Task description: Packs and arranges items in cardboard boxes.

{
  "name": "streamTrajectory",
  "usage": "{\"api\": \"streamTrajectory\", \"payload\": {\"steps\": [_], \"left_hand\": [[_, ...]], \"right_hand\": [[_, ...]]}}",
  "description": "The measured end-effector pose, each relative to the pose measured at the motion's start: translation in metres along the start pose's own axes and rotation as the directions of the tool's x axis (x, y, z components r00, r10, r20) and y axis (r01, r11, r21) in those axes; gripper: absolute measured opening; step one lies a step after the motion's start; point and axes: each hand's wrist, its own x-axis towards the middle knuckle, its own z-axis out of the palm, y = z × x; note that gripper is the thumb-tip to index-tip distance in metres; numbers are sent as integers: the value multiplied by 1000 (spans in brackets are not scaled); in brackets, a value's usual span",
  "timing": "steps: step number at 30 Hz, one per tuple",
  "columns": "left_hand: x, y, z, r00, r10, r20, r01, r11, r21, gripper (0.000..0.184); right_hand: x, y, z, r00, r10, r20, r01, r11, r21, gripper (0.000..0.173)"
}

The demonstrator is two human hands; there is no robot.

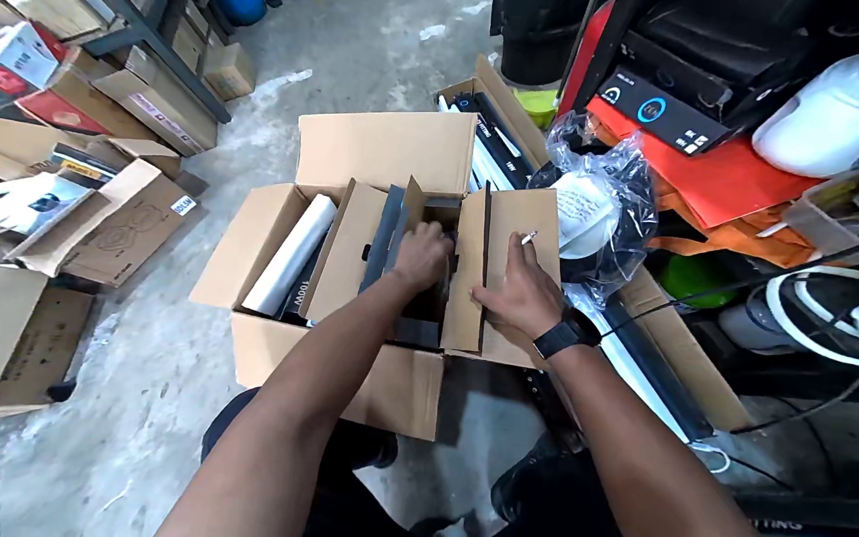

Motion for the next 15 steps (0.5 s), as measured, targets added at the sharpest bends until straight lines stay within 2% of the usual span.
{"api": "streamTrajectory", "payload": {"steps": [1,2,4,6,7,8,9,11,13,15], "left_hand": [[-1,-2,-6,993,-109,-50,104,991,-88,29],[-2,-2,-13,974,-224,-39,216,965,-149,31],[-3,1,-22,914,-395,90,405,889,-212,41],[-1,2,-21,831,-480,279,552,772,-315,66],[-1,0,-16,804,-480,351,592,704,-393,72],[-2,0,-10,797,-455,397,601,664,-444,65],[-4,1,-5,800,-432,417,594,667,-450,50],[-8,8,4,823,-361,438,523,783,-337,29],[-12,19,4,848,-275,454,350,933,-88,23],[-18,29,5,842,-202,500,128,975,180,25]], "right_hand": [[0,0,0,1000,2,6,-2,1000,3,127],[0,0,0,1000,2,11,-2,1000,3,127],[0,-1,-1,1000,0,13,0,1000,2,127],[0,-1,-1,1000,-5,12,5,1000,-3,127],[1,-1,-1,1000,-8,13,8,1000,-3,127],[1,-1,-1,1000,-8,15,8,1000,-1,127],[1,-1,-1,1000,-9,15,9,1000,0,126],[1,-1,0,1000,-9,14,9,1000,3,126],[1,-1,-1,1000,-12,7,12,1000,3,125],[2,-2,-1,1000,-11,8,11,1000,1,125]]}}
